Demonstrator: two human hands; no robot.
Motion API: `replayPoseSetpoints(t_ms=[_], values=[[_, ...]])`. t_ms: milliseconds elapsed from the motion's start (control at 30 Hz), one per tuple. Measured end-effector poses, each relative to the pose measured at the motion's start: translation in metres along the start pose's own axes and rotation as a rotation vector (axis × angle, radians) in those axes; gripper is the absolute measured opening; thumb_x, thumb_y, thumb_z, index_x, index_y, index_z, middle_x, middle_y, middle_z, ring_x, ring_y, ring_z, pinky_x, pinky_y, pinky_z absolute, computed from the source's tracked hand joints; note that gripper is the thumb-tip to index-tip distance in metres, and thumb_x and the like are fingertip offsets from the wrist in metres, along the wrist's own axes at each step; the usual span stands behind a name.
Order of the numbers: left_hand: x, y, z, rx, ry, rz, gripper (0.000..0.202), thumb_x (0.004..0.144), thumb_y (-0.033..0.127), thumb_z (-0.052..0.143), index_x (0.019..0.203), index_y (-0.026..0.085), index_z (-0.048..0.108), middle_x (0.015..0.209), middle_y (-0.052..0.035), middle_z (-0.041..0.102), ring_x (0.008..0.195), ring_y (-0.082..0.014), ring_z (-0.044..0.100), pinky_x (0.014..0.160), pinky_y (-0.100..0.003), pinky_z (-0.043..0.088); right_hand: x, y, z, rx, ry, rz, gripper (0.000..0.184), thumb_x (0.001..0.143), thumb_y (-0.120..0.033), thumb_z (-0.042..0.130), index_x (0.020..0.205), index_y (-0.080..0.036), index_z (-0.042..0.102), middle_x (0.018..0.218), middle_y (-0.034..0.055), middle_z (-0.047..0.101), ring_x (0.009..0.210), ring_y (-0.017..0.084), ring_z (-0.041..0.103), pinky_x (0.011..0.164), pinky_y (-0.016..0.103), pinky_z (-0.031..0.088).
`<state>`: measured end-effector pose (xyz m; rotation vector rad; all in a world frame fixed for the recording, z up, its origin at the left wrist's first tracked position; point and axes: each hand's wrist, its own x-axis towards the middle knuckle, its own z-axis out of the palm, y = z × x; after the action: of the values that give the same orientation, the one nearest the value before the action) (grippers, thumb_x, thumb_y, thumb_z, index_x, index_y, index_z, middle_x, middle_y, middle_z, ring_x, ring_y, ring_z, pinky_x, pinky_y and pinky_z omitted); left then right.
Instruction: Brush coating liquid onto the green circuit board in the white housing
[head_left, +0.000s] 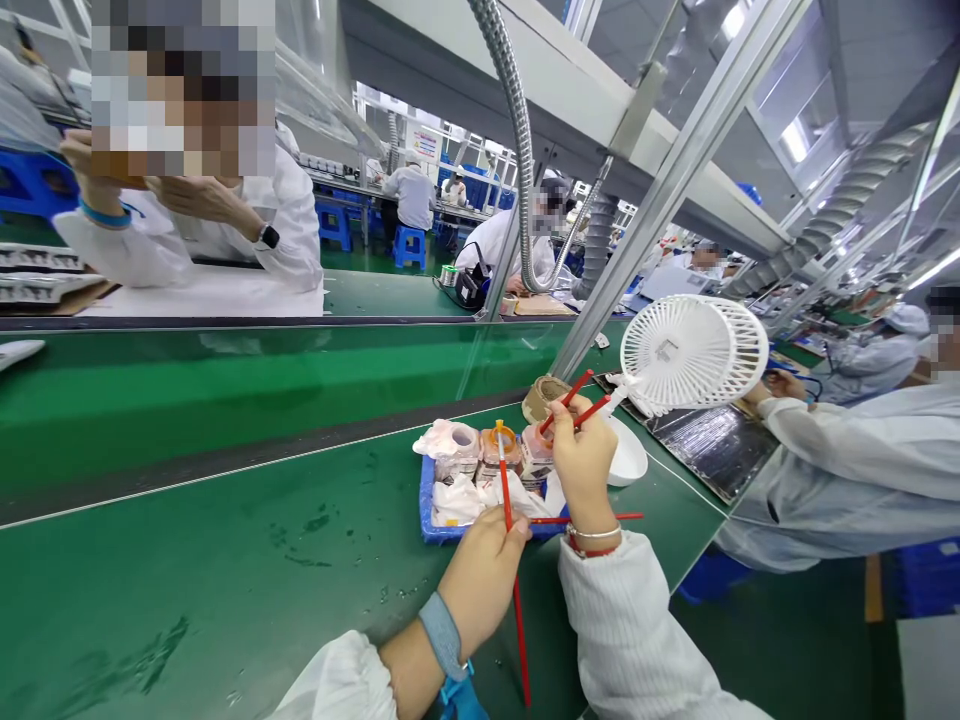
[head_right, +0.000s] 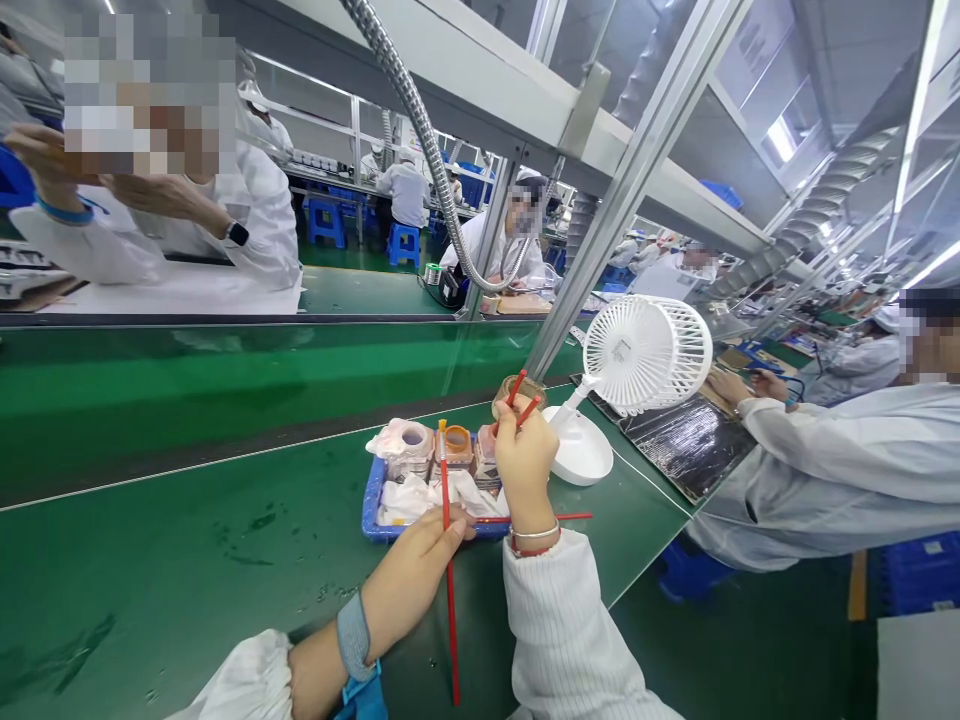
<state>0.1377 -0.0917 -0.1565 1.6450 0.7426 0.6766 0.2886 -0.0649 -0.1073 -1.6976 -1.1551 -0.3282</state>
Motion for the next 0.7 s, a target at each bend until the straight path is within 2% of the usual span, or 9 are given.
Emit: replayPoseSetpoints(t_ms=[433, 567, 700], values=[[-0.001, 0.001, 0.000, -0.020, -0.003, -0.007, 0.032, 0.087, 0.032, 0.032, 0.080, 0.015, 0.058, 0.099, -0.0122, 0.061, 0.100, -0.0217, 0.052, 0.095, -0.036, 0.035, -0.011, 0.013, 0.022, 0.260, 0.162, 0.036, 0.027, 0.088, -0.040, 0.044, 0.080, -0.017, 0.055, 0.061, -0.0001, 0.057, 0.053, 0.016, 0.056, 0.057, 0.027, 0.044], [-0.001, 0.002, 0.000, -0.021, -0.007, 0.004, 0.031, 0.086, 0.031, 0.032, 0.077, 0.016, 0.058, 0.099, -0.0125, 0.062, 0.102, -0.0220, 0.052, 0.097, -0.036, 0.034, -0.017, 0.011, 0.024, 0.334, 0.210, 0.053, 0.028, 0.089, -0.037, 0.043, 0.070, -0.018, 0.049, 0.056, -0.0016, 0.053, 0.055, 0.015, 0.055, 0.060, 0.028, 0.045], [-0.001, 0.004, 0.000, -0.022, -0.002, 0.011, 0.031, 0.086, 0.030, 0.032, 0.076, 0.016, 0.058, 0.098, -0.0126, 0.062, 0.101, -0.0219, 0.052, 0.096, -0.036, 0.034, -0.019, 0.011, 0.020, 0.381, 0.211, 0.073, 0.027, 0.090, -0.039, 0.042, 0.074, -0.018, 0.049, 0.060, -0.0013, 0.055, 0.056, 0.014, 0.056, 0.059, 0.028, 0.047]])
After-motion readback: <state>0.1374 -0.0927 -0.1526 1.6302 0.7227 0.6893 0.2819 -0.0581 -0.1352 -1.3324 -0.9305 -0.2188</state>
